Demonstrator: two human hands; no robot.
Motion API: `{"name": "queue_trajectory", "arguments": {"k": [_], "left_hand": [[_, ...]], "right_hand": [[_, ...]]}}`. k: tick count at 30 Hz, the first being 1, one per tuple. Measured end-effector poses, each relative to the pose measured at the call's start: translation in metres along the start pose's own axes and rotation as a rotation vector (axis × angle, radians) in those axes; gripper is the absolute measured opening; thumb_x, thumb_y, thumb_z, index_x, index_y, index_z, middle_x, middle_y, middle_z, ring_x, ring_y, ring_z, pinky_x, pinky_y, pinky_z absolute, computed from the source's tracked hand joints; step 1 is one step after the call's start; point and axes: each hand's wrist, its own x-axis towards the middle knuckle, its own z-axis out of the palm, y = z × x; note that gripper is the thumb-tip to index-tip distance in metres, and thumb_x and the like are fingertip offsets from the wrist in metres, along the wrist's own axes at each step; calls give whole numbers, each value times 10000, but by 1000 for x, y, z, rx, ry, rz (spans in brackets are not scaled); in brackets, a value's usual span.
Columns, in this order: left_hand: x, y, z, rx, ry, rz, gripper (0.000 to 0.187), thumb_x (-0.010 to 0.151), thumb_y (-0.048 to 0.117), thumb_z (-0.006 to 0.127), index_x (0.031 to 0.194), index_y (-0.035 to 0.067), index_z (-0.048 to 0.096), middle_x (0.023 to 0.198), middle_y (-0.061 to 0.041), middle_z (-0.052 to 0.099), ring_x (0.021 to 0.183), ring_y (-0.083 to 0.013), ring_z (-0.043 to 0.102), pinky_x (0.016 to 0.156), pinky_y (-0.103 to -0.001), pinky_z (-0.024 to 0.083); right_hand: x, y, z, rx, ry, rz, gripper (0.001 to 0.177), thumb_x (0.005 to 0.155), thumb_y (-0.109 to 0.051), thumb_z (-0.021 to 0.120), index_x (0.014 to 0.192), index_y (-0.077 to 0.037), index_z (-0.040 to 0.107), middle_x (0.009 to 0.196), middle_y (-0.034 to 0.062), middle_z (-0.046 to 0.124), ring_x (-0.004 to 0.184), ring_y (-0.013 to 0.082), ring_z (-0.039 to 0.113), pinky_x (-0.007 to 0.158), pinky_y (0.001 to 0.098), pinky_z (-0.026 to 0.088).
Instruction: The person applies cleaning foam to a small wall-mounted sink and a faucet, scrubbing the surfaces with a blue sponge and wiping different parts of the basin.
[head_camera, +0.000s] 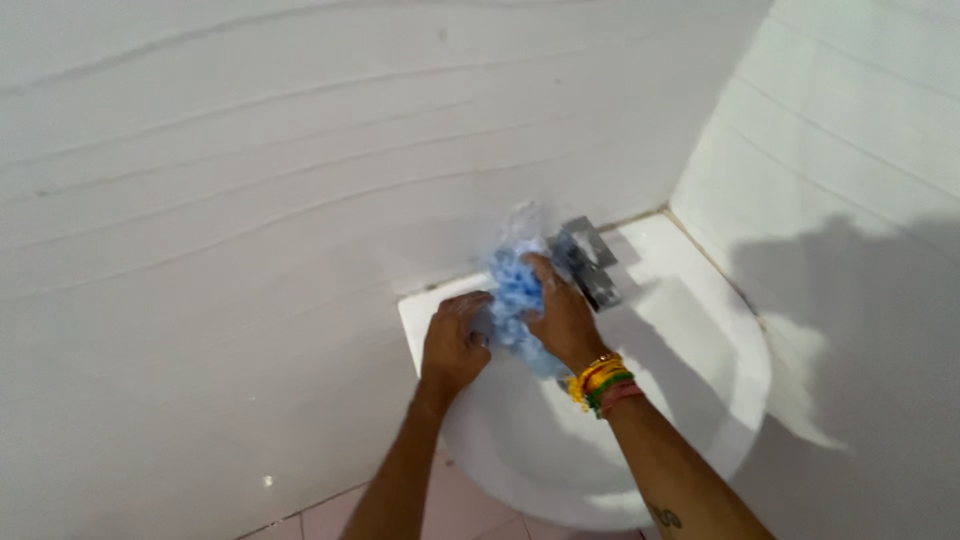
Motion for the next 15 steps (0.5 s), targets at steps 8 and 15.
{"name": "queue_trajectory", "arguments": {"k": [8, 15], "left_hand": [[-5, 3, -2, 0, 275, 61, 715, 689, -98, 515, 1399, -11, 521, 1393, -223, 559, 1301, -431, 503, 1134, -479, 396], [-1, 0, -5, -191, 301, -257, 598, 793, -84, 474, 1370, 42, 568, 1372, -161, 622, 1050, -323, 590, 932, -382, 492]], "right_hand": [[22, -20, 12, -275, -107, 126, 868, 776, -165, 825, 1522, -177, 381, 1573, 170, 371, 1271, 382, 556, 1006, 460, 509], [-5, -10, 19, -226, -229, -238, 533, 731, -57, 760, 1236, -214, 691, 1466, 39, 580, 1373, 311, 504, 1077, 445, 466]]}}
